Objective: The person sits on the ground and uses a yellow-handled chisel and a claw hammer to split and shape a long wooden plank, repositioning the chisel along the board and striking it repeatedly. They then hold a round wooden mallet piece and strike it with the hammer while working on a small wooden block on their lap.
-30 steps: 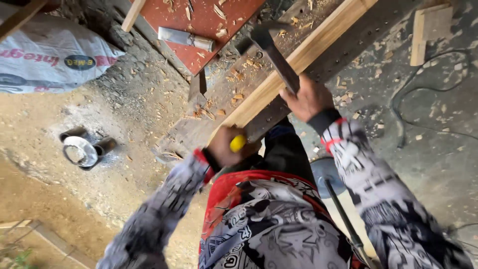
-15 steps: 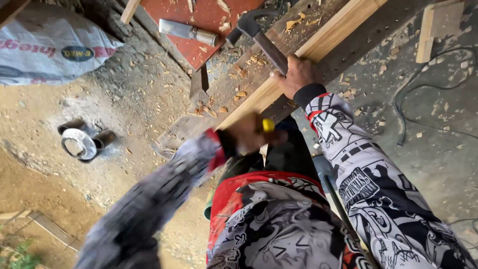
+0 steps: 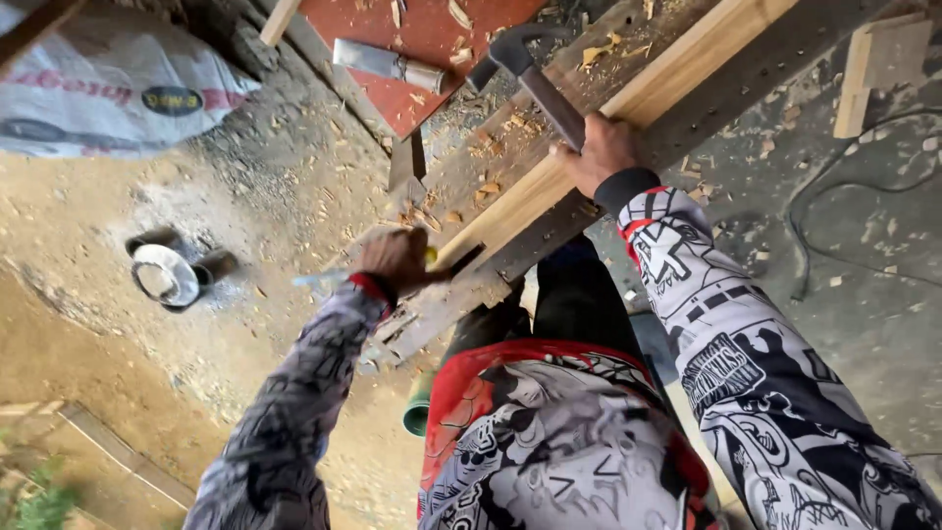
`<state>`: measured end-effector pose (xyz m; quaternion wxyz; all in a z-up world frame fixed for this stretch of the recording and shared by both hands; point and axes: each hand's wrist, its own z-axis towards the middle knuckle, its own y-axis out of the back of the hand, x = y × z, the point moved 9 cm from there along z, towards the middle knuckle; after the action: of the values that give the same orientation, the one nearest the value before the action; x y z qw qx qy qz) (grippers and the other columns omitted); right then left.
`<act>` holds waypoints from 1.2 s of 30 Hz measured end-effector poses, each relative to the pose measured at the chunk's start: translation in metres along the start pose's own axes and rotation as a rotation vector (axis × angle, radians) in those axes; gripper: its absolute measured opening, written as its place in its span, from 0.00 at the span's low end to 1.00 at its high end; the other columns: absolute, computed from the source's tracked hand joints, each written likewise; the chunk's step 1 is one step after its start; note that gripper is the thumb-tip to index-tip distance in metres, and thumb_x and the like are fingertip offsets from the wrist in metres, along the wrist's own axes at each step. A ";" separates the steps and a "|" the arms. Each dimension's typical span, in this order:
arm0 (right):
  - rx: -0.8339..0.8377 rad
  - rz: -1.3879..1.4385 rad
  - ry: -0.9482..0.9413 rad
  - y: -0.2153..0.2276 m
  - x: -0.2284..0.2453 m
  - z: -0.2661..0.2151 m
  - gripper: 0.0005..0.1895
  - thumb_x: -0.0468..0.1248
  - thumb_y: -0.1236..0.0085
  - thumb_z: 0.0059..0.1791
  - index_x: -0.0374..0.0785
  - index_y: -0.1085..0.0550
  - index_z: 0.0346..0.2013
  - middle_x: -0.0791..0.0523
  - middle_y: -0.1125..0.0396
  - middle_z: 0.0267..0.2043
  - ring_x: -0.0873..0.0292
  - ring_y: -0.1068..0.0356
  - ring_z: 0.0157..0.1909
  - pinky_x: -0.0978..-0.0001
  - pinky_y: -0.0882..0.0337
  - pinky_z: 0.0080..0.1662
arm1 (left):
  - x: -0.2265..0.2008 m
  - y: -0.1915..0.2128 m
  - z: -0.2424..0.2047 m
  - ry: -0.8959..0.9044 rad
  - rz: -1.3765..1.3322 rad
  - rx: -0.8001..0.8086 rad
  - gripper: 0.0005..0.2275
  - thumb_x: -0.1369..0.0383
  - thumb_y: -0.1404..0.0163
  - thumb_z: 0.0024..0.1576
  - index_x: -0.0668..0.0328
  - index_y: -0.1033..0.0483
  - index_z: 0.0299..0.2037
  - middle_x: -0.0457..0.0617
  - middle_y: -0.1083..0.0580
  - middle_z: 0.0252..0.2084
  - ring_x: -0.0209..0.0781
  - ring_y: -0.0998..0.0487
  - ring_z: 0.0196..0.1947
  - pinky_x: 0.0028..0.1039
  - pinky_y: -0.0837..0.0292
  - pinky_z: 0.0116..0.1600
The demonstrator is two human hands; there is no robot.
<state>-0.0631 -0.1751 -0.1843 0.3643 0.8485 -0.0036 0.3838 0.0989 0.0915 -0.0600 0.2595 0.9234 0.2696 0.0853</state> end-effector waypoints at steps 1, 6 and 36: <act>0.009 -0.009 0.009 0.006 0.004 -0.001 0.27 0.54 0.31 0.44 0.34 0.27 0.39 0.36 0.32 0.36 0.35 0.29 0.36 0.43 0.30 0.38 | -0.009 0.003 0.007 0.006 -0.014 -0.001 0.27 0.38 0.40 0.44 0.53 0.25 0.37 0.56 0.22 0.33 0.57 0.20 0.34 0.47 0.27 0.37; 0.065 0.049 -0.024 0.008 0.005 -0.001 0.26 0.54 0.32 0.45 0.32 0.27 0.34 0.41 0.29 0.33 0.38 0.27 0.37 0.48 0.28 0.42 | -0.062 0.078 0.004 -0.181 -0.594 -0.368 0.20 0.46 0.41 0.53 0.54 0.27 0.29 0.48 0.25 0.19 0.42 0.25 0.19 0.37 0.31 0.28; 0.009 0.604 0.101 0.081 0.119 -0.290 0.22 0.55 0.37 0.46 0.37 0.27 0.34 0.60 0.34 0.27 0.65 0.36 0.31 0.67 0.32 0.36 | -0.064 0.024 -0.095 -0.868 -0.938 -0.526 0.16 0.68 0.37 0.50 0.59 0.35 0.19 0.51 0.33 0.17 0.45 0.31 0.15 0.34 0.37 0.24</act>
<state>-0.1908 -0.0221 0.0713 0.2298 0.7905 -0.2357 0.5165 0.0279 0.0804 0.0322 0.5689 0.5660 0.4827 -0.3507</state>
